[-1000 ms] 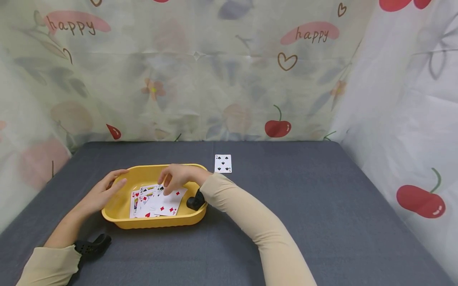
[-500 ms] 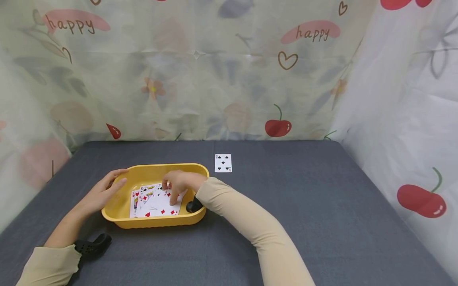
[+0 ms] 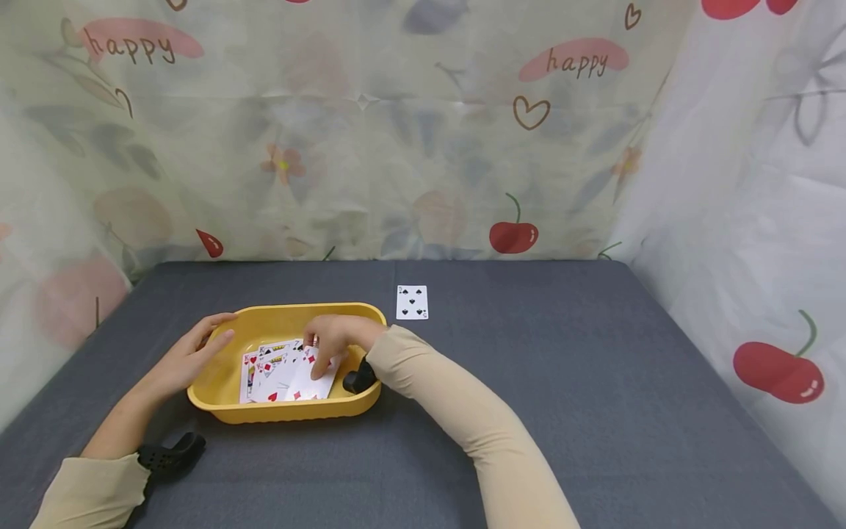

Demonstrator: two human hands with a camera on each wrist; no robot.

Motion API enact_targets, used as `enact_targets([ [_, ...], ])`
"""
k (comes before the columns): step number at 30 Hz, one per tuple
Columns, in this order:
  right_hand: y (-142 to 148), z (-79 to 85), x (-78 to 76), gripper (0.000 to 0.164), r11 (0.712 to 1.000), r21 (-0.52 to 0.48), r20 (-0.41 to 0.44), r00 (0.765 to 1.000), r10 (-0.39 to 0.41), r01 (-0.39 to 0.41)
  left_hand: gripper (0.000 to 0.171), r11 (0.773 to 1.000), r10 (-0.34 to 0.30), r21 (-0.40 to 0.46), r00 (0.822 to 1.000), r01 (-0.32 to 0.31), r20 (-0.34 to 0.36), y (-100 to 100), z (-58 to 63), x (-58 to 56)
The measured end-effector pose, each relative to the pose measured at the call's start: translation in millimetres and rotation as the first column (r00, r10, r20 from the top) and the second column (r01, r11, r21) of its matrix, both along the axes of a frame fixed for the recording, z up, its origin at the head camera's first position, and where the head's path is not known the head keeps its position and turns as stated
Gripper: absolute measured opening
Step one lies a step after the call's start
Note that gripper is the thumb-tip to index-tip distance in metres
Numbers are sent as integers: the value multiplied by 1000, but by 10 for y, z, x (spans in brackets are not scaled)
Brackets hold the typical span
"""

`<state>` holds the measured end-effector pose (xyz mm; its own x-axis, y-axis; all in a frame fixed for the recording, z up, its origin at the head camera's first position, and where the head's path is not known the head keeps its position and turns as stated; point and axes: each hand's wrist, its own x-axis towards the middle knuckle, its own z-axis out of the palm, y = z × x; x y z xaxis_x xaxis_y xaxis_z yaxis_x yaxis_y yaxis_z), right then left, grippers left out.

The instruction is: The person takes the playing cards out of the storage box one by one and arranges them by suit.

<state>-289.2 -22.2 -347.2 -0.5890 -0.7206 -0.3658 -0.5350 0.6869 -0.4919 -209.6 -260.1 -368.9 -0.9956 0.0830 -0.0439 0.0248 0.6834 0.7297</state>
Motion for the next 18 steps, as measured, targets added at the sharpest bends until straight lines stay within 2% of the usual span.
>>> enact_targets([
  [5, 49, 88, -38, 30, 997, -72, 108, 994, -10, 17, 62, 1000, -1, 2, 1000, 1, 3, 8, 8, 3],
  [11, 133, 220, -53, 25, 994, -107, 116, 993, 27, -15, 62, 1000, -3, 5, 1000, 3, 12, 17, 17, 8],
  [18, 296, 355, -71, 32, 982, -190, 67, 997, 27, -14, 62, 1000, -10, 0, 1000, 10, 1, 11, 7, 9],
])
